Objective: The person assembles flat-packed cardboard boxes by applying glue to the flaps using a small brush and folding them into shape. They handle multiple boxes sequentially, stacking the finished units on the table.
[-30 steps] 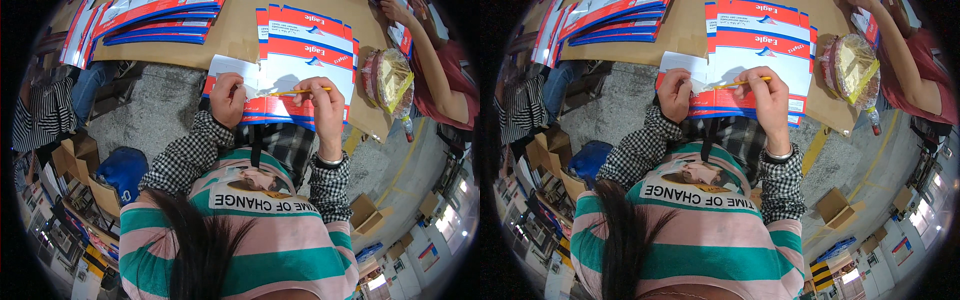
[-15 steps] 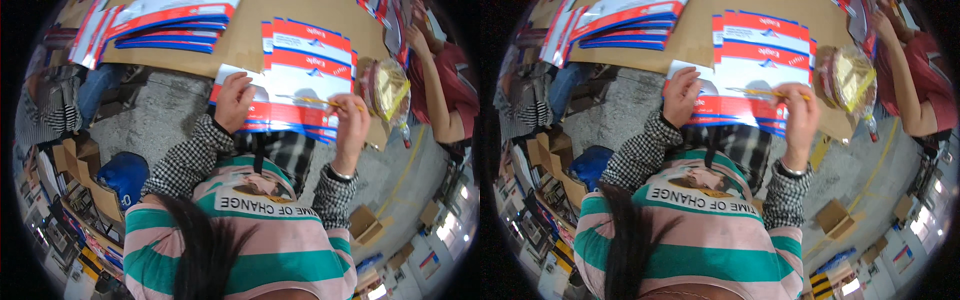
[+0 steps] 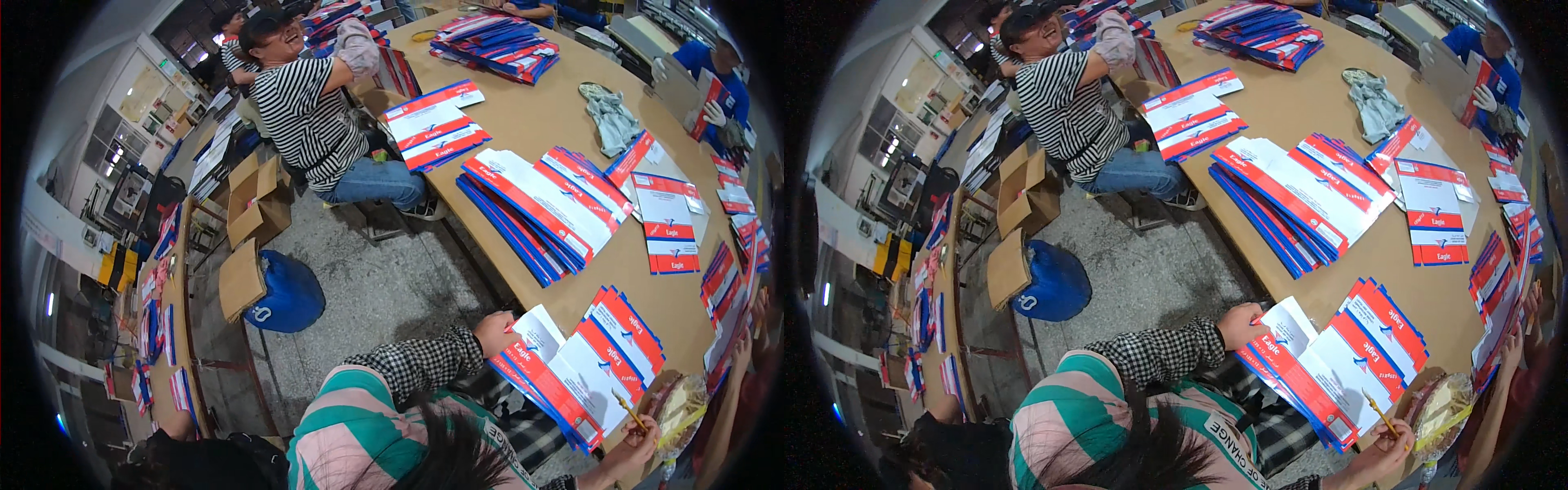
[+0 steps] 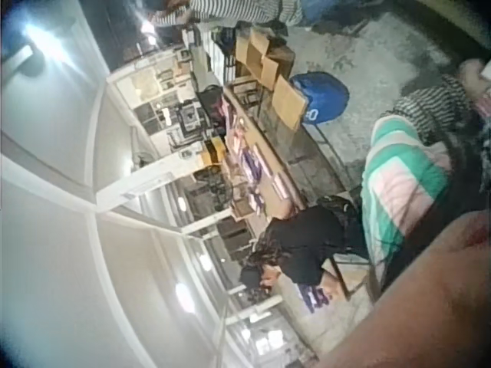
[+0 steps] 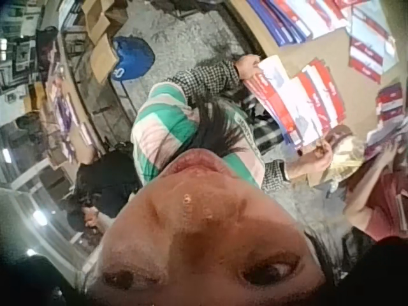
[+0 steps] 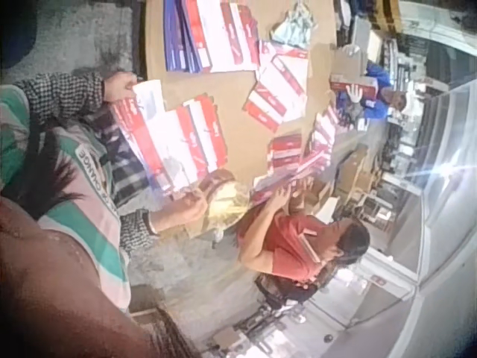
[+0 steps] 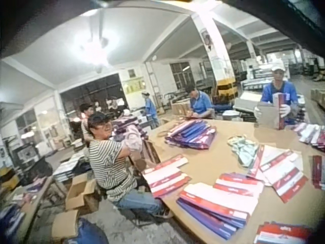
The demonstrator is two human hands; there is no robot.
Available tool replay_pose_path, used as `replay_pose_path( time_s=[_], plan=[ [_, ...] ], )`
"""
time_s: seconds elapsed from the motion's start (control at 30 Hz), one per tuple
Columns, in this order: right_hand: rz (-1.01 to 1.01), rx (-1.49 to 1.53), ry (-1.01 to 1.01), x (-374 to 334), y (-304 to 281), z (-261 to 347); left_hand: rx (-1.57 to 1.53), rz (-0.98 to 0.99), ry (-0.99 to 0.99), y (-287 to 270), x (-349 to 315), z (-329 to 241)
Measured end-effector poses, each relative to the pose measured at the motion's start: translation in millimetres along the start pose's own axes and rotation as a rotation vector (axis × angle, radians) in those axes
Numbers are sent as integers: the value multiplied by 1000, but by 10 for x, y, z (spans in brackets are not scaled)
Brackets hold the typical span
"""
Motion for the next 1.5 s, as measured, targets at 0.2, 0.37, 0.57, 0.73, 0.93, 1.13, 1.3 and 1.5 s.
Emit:
replay_pose_path(
  time_s=[0.2, 0.37, 0.57, 0.73, 0.93, 1.13, 1.3, 1.5],
  plan=[
    [-271, -98, -67, -93, -13, 344, 366, -410, 227, -237, 112, -467],
    [29, 109, -146, -102, 181, 570, 363, -436, 577, -86, 176, -974],
    [-74, 112, -162, -208, 8, 563, 328, -132, 443, 9, 348, -1023],
    [-56, 110, -179, -183, 114, 605, 294, -275, 484, -68, 357, -971],
    [-78, 135, -247, -183, 112, 750, 183, -154, 509, -195, 249, -1153],
    [-122, 250, -423, -192, 115, 1238, 93, -345, 712, -1084, 162, -1597],
    [-49, 312, -457, -111, 245, 1384, -177, -342, 501, -2029, 742, -1257],
    [-30, 238, -419, -52, 446, 1286, -58, -302, 180, -2977, 1721, -497]
  ],
)
Point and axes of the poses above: each hand's wrist, its own x-axis towards the middle knuckle, its own y-axis out of the palm, z = x × y, the point moved 9 cm from there along x, towards the middle knuckle, and after that the axes turned 15 degrees about x, right-handed, at the moved point
